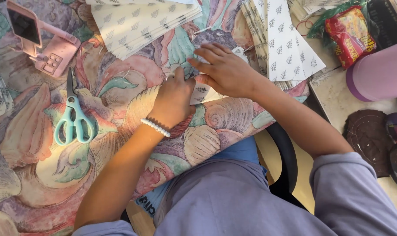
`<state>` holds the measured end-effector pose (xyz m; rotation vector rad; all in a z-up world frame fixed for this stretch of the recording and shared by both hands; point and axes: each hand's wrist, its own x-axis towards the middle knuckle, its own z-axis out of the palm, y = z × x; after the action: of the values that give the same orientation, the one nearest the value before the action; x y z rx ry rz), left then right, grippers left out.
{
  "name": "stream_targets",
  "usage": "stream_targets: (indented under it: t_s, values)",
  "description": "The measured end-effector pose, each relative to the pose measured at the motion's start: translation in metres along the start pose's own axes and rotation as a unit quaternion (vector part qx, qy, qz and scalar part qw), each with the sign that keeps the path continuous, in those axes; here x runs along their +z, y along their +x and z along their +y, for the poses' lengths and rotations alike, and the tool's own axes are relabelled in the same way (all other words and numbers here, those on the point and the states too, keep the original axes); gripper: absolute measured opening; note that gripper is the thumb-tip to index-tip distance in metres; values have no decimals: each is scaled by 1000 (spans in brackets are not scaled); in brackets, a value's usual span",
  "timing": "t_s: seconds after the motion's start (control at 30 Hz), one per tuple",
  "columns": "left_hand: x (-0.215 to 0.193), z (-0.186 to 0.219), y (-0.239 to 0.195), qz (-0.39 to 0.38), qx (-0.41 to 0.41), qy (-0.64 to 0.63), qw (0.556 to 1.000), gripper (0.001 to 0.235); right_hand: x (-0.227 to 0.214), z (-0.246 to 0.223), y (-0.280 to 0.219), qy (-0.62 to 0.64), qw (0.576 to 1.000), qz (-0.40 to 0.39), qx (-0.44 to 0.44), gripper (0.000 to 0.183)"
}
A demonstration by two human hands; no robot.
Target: Folding printed paper sheets into specific shapes on a table
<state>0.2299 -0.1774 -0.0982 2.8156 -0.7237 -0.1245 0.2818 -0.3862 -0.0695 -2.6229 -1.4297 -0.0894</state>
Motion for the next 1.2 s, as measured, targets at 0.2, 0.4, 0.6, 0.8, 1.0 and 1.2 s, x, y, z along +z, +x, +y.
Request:
stream_targets:
  t_s: [0.2,0.4,0.6,0.8,1.0,1.2]
  values:
    - [-7,7,-16,57,61,75,994,46,-41,-7,10,151,965,-208,58,52]
    - [-5,10,-20,97,74,121,985,38,-53,-13,31,111,931,-331,107,27]
    - [-40,28,-41,191,81,105,973,66,-32,-8,27,88,969,-219,68,14]
    - [-69,66,-36,552,-46,-287,782,85,-74,-8,-26,251,934,208,148,12]
    - [-19,97,45,451,-30,-489,746,87,-14,-34,-30,414,823,368,123,54]
    - [5,79,49,442,-54,-499,743,41,20,-31,-32,390,814,407,141,29]
